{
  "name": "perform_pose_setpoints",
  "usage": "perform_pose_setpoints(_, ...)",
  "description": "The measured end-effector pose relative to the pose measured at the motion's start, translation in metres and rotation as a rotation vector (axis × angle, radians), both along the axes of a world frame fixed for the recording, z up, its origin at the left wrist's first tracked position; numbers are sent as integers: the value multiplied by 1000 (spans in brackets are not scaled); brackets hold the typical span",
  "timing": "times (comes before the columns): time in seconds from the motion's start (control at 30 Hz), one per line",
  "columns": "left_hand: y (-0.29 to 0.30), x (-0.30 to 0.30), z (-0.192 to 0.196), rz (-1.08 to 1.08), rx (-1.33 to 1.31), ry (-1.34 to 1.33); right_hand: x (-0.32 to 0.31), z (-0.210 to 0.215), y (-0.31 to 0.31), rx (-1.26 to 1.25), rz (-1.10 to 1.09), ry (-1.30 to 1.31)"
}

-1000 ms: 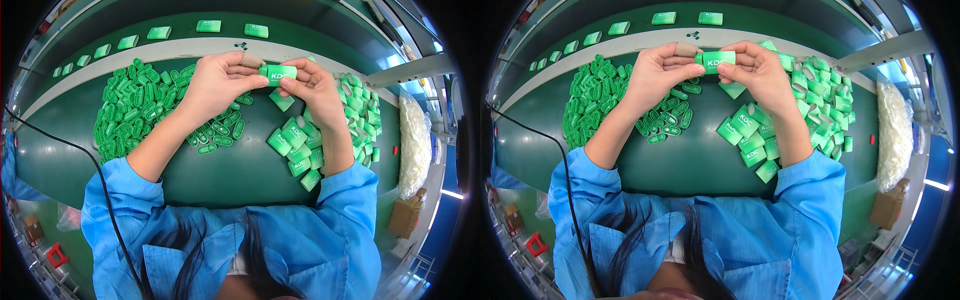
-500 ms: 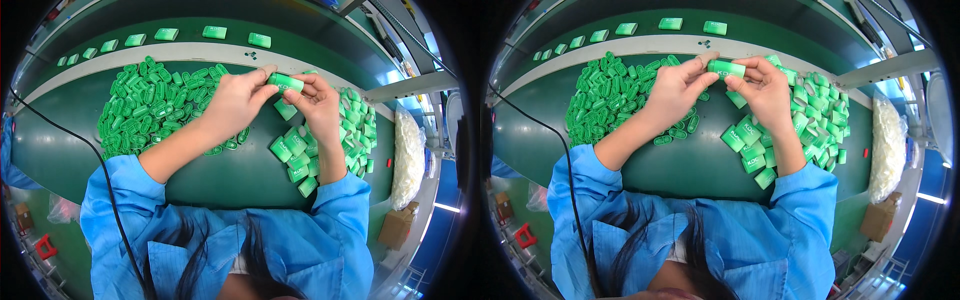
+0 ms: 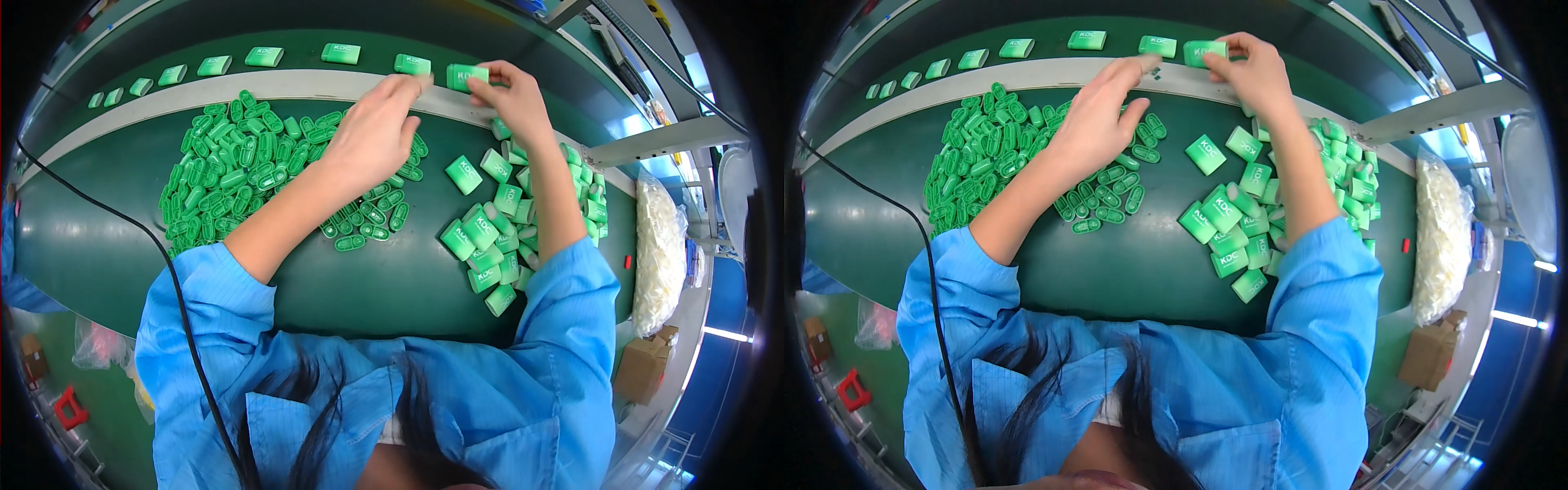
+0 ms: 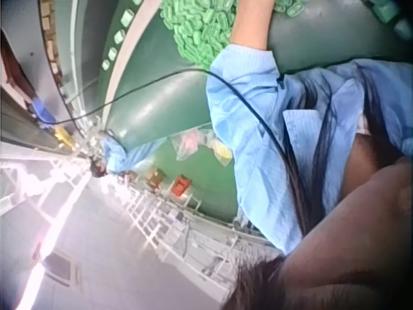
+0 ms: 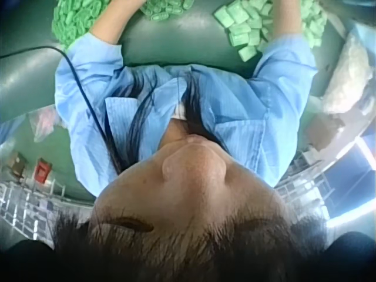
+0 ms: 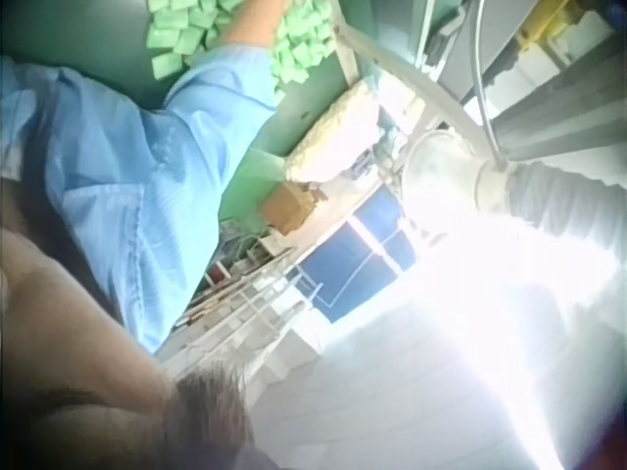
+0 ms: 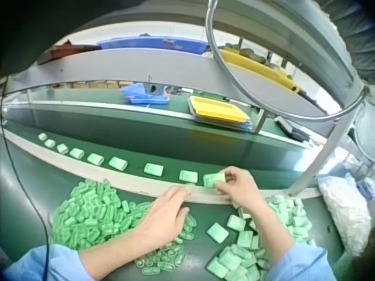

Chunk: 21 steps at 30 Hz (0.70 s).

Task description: The person repeatedly picks up green capsule halves and rectangular green containers from a table. They insert the capsule halves into the containers and place the filled containers onto a conveyor belt. The process is continuous and repetitive throughout the clip.

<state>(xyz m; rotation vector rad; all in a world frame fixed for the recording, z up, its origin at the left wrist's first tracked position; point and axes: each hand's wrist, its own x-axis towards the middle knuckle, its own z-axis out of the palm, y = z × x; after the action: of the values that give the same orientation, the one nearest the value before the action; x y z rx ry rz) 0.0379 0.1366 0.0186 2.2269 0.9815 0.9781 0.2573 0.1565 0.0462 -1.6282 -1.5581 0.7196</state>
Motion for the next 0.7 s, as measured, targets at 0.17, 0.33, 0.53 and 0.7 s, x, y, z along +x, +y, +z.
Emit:
perform_pose_setpoints(0.17, -4, 3, -23, -209, 445, 339, 37, -30, 40, -195, -196, -15)
perform_pose_setpoints(0.33, -18, 2, -16, -219, 373, 497, 19, -3, -7, -12, 52, -683)
perform_pose_setpoints(0.53, -15, 4, -23, -120, 438, 370, -30, 7, -91, -157, 247, -722)
perform_pose_setpoints(0.7, -16, 13, -18, -62, 318, 283, -29, 6, -99, -220, 144, -588)
